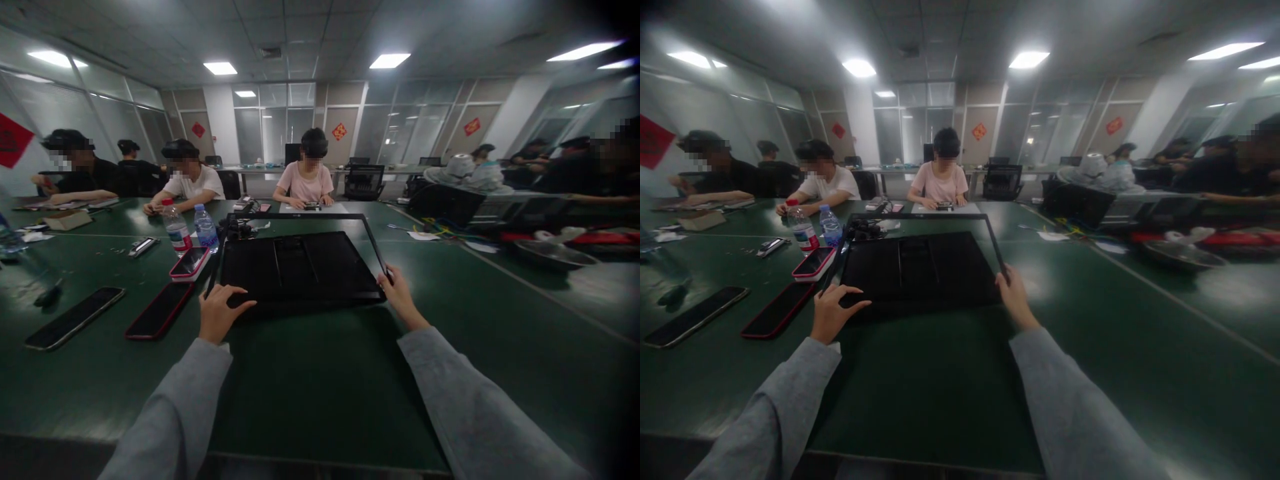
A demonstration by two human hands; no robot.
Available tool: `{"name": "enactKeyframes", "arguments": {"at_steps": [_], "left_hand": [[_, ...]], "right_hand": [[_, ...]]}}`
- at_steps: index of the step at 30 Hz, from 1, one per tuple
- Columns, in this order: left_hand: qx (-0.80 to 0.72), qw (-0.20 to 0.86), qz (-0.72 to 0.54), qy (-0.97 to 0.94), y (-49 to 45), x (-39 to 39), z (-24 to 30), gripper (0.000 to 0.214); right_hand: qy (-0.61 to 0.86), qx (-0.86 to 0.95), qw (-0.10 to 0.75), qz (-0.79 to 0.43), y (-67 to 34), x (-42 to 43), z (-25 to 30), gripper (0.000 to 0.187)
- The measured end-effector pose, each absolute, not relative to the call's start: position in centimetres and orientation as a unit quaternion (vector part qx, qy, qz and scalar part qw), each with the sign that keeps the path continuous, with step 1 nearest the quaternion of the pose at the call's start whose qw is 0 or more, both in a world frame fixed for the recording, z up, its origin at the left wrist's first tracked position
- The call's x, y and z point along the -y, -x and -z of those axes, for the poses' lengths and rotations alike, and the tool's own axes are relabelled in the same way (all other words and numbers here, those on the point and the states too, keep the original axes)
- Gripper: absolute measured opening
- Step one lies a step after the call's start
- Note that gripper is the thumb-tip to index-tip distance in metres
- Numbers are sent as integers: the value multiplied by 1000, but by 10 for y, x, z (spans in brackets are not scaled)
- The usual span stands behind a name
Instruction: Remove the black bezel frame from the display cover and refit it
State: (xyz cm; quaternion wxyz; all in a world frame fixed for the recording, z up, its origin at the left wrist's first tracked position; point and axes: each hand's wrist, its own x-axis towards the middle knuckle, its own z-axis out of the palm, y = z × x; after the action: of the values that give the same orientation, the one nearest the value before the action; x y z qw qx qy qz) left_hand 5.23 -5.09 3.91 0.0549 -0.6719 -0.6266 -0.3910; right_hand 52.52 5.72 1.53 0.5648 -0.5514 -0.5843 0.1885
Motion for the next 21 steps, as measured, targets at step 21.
{"name": "enactKeyframes", "arguments": {"at_steps": [21], "left_hand": [[615, -6, 303, 728, -58, 53, -34, 31]], "right_hand": [[601, 630, 485, -84, -524, -84, 13, 49]]}}
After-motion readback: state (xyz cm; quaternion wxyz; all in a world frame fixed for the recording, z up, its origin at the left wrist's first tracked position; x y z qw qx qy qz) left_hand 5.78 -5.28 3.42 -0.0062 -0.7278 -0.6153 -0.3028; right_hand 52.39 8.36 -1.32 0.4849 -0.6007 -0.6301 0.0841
